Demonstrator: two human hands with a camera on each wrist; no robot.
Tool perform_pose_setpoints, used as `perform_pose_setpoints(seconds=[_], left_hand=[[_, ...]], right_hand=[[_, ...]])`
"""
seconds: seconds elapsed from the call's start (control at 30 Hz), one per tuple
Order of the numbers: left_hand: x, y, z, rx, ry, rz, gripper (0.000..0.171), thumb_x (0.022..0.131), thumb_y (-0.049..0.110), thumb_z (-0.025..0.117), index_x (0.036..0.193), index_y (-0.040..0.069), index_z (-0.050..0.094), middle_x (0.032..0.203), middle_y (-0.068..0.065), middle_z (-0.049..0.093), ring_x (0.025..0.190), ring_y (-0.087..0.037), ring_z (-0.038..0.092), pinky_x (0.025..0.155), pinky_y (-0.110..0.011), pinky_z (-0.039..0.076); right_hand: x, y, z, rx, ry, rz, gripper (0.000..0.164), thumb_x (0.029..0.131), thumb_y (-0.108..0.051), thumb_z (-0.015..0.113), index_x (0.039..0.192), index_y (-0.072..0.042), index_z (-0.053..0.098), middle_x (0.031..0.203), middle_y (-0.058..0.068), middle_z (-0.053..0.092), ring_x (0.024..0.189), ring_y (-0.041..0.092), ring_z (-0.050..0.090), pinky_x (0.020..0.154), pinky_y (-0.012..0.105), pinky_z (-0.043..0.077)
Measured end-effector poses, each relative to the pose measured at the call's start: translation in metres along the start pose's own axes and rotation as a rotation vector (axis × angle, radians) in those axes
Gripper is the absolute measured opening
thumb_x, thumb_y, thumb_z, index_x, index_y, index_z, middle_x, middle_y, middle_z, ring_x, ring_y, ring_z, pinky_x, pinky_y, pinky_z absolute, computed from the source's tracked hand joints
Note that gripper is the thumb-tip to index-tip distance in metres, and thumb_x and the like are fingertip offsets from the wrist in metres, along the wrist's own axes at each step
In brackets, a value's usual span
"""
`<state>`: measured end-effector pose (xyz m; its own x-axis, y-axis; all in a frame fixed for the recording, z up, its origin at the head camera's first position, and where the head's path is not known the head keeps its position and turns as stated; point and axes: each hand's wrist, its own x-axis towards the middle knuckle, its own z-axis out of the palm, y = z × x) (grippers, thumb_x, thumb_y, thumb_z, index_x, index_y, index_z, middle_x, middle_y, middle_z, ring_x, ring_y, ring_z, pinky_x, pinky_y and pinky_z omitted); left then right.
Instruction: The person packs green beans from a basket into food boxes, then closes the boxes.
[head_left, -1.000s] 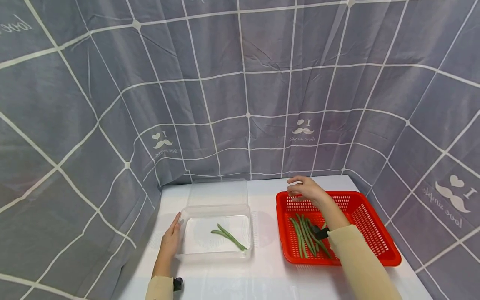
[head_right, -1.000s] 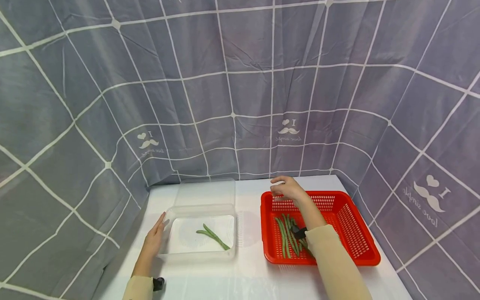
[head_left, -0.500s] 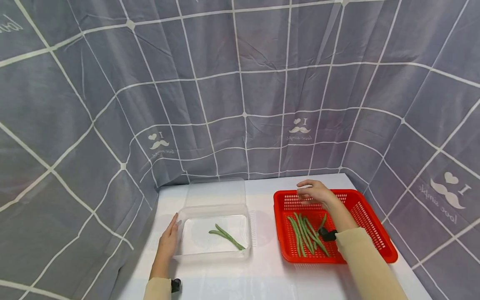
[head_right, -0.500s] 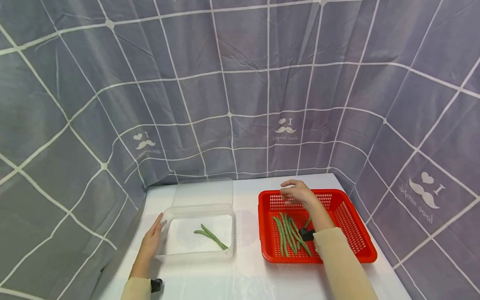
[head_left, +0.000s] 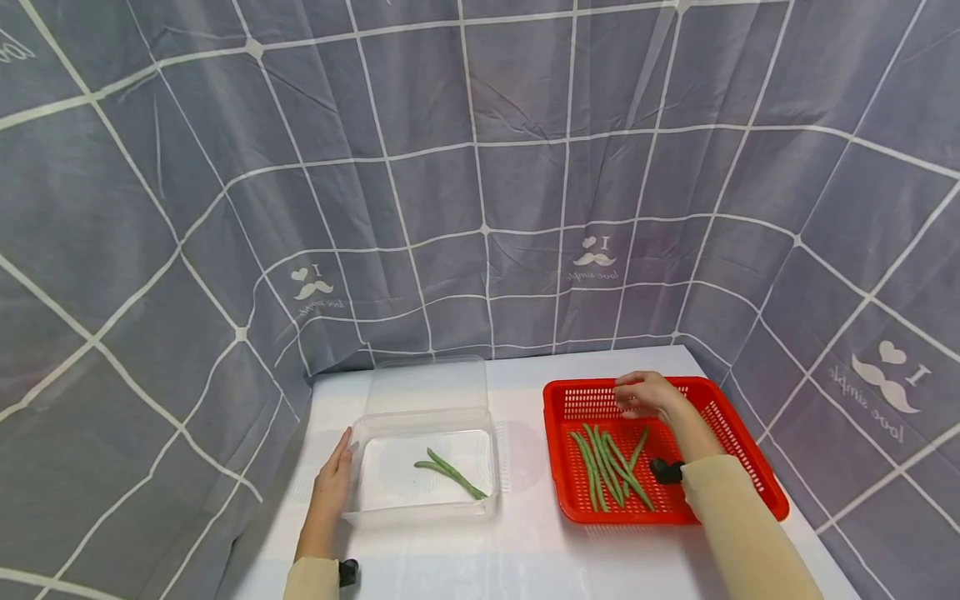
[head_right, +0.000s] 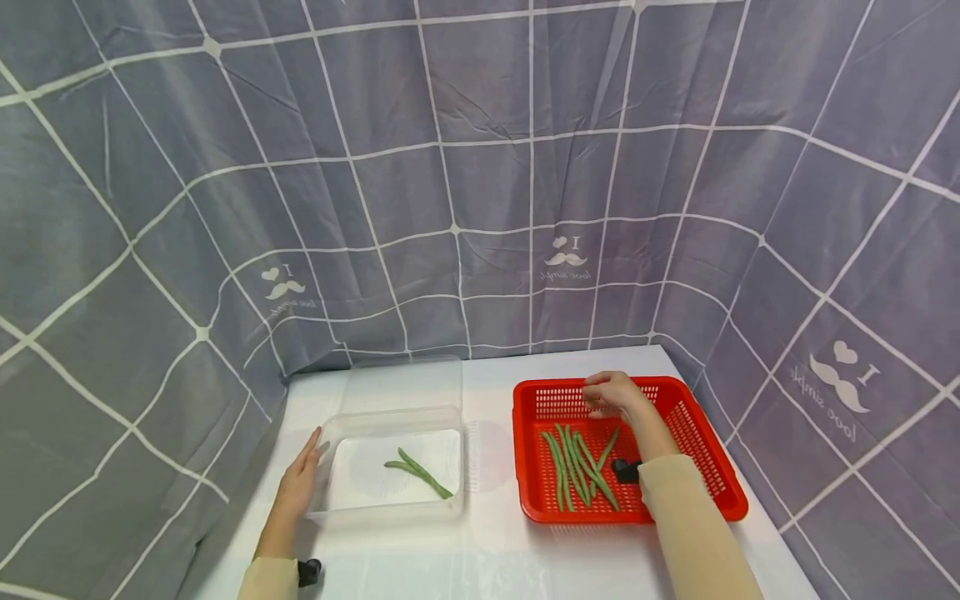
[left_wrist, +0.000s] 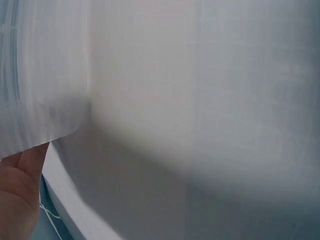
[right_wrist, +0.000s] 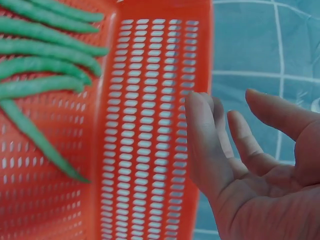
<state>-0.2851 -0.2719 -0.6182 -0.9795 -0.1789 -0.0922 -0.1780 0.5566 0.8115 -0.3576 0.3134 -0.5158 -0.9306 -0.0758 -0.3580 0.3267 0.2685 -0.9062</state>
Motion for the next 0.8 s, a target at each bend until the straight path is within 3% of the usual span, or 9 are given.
perform_pose_setpoints(seconds=[0.37,0.67,0.8], left_hand=[[-0.001,0.0,-0.001,0.006,-0.006,-0.005,0.054,0.118,0.036,0.027,0.171,0.027,0.021,0.173,-0.023,0.024,0.159,-0.053,0.023,0.13,-0.07,0.02],[0.001,-0.002,0.0,0.011,0.006,0.001,0.054,0.118,0.034,0.028,0.171,0.025,0.023,0.173,-0.023,0.027,0.158,-0.053,0.025,0.129,-0.07,0.021],[0.001,-0.003,0.0,0.007,0.002,-0.007,0.054,0.118,0.035,0.027,0.171,0.025,0.021,0.174,-0.022,0.025,0.159,-0.052,0.023,0.129,-0.07,0.02]], right_hand=[[0.005,0.02,-0.013,-0.043,0.025,0.07,0.047,0.107,-0.009,0.058,0.143,0.018,0.045,0.103,0.016,0.072,0.083,0.015,0.074,0.076,0.034,0.069],[0.011,0.04,-0.021,-0.03,0.022,0.141,0.049,0.105,-0.006,0.055,0.144,0.021,0.043,0.095,0.012,0.071,0.076,0.013,0.073,0.073,0.032,0.069],[0.013,0.05,-0.024,-0.039,0.038,0.165,0.038,0.104,-0.007,0.055,0.13,0.021,0.053,0.088,0.01,0.071,0.073,0.012,0.073,0.072,0.033,0.069]])
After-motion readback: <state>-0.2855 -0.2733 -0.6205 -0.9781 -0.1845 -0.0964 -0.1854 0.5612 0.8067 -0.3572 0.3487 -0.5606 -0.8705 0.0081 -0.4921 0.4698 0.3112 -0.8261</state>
